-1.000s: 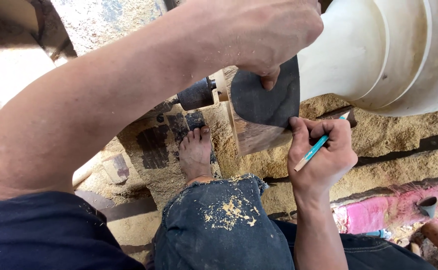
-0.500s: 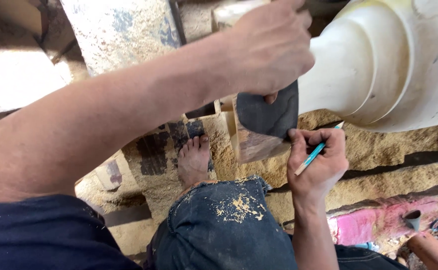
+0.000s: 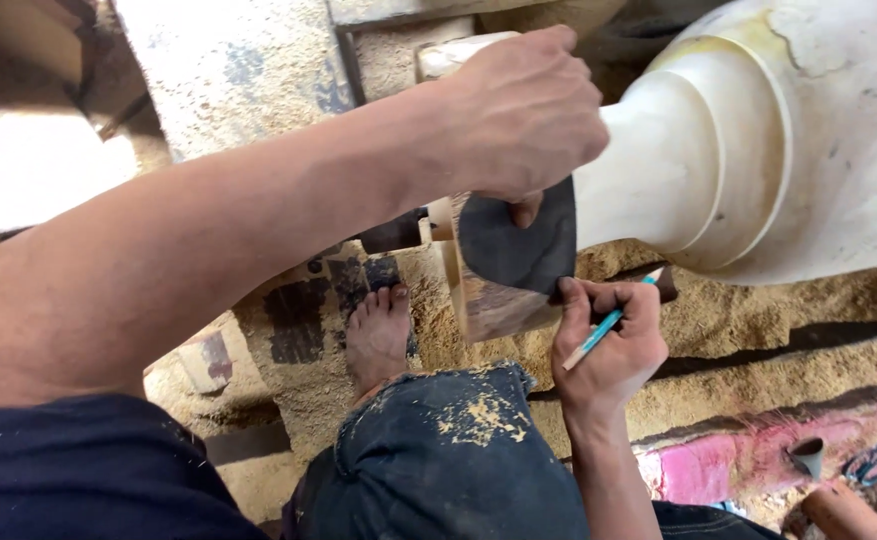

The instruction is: Marking a wooden workpiece on a lathe using a pencil and a flexible template for guidance.

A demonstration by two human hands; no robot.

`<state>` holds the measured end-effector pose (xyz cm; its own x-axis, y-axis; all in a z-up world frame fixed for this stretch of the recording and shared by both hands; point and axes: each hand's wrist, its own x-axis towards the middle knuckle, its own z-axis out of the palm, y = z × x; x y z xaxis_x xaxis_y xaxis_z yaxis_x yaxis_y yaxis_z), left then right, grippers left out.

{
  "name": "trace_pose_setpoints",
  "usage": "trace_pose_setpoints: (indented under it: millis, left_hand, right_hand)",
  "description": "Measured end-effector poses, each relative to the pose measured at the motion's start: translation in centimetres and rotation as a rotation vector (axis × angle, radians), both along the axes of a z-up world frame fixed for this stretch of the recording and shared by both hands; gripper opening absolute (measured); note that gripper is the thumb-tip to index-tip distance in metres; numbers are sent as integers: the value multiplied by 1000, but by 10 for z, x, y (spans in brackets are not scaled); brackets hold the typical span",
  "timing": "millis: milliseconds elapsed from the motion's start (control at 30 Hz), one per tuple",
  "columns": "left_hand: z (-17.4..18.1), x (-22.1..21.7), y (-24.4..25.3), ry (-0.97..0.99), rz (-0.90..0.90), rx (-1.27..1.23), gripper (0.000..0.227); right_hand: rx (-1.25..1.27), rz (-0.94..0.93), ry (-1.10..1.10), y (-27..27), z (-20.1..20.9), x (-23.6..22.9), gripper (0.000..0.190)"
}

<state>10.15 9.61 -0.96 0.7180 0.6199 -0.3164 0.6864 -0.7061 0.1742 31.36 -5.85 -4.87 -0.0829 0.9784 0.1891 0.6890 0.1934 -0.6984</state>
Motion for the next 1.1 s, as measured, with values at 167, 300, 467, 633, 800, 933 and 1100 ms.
trace_pose_setpoints:
  millis: [167, 300, 467, 633, 800, 933, 1100]
  left_hand:
    - [-4, 3, -2, 23, 20, 16, 57]
    - [4, 6, -7, 95, 28, 80, 41]
    - [12, 29, -55, 140, 76, 199, 39]
    - [-31, 92, -102, 130, 444, 489, 41]
    - [-50, 122, -114, -216, 989, 629, 47]
    - [-49, 104, -120, -314, 998, 654, 37]
    - [-50, 103, -126, -231, 980, 677, 49]
  right_hand:
    - [-29, -21, 39, 2, -8, 7, 39]
    - [-36, -49, 105, 2, -16, 11, 43]
    - [-127, -63, 83, 0, 2, 5, 29]
    - [-187, -141, -12, 3, -6, 9, 25]
    - [-127, -101, 31, 5, -30, 35, 31]
    - [-126, -92, 141, 10, -40, 36, 25]
    - [-180, -157, 383, 21, -54, 49, 36]
